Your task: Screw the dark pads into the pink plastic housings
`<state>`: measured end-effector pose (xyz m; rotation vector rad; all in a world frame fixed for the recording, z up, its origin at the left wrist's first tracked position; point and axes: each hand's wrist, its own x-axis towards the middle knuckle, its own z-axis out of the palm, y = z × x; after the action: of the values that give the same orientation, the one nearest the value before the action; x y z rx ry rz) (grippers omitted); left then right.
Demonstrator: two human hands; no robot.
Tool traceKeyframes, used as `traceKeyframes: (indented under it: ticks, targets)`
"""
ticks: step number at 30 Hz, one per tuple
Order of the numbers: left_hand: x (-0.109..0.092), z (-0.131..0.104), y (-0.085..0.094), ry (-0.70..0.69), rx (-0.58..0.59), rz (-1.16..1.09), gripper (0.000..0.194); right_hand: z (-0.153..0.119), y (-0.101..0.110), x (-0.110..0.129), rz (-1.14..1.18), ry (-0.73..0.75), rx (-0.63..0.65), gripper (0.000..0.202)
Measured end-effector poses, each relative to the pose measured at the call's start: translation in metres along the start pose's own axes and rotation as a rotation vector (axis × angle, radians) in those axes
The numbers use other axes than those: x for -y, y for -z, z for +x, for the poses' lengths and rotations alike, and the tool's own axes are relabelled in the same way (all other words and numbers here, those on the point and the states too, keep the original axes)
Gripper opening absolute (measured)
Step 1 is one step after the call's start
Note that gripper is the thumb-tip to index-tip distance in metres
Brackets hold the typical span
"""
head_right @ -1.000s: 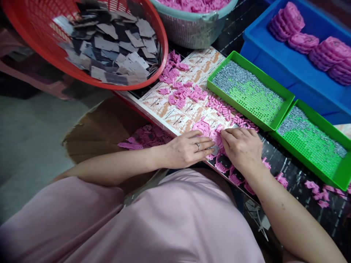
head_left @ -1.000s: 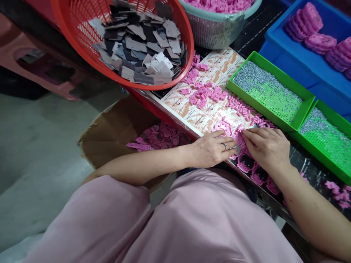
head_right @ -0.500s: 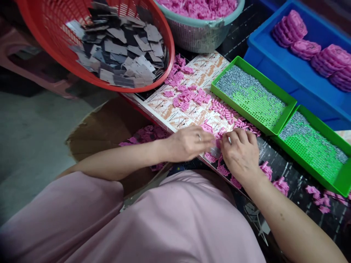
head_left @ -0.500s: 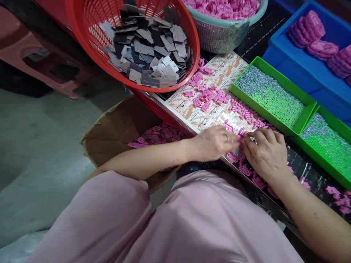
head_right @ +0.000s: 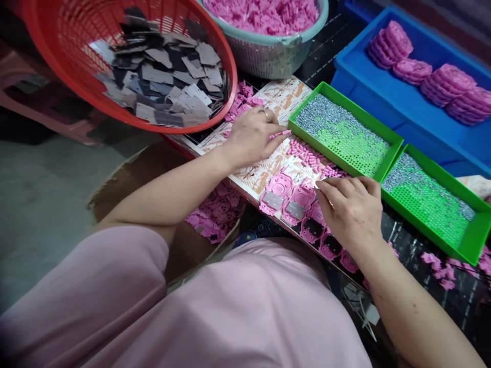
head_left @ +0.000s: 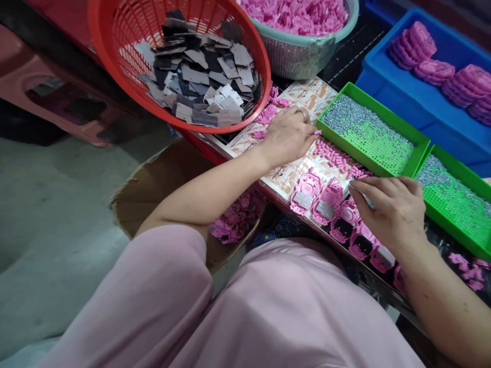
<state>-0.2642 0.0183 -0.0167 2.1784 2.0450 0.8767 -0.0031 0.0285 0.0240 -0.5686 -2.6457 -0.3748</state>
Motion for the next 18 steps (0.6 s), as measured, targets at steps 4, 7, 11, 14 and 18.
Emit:
traceKeyframes:
  ticks: [4,7,11,14,18]
  targets:
    - [-0.014,-0.011,0.015,0.104,0.073,-0.536,0.035,0.012,-0.004,0.001,0.077,-0.017,-0.074,0.027]
    - [-0.032,-0.018,0.017,0.259,0.217,-0.955,0.049,0.022,-0.007,0.005,0.131,-0.055,-0.121,0.03]
    - [-0.052,-0.031,0.011,0.465,0.323,-1.288,0.038,0.027,-0.006,0.008,0.17,-0.074,-0.198,0.025]
    - [-0.059,-0.041,0.011,0.552,0.432,-1.423,0.023,0.026,-0.003,0.009,0.286,-0.047,-0.193,0.02]
    - [-0.062,-0.053,0.014,0.512,0.572,-1.467,0.019,0.023,0.003,0.014,0.429,-0.121,-0.157,0.019]
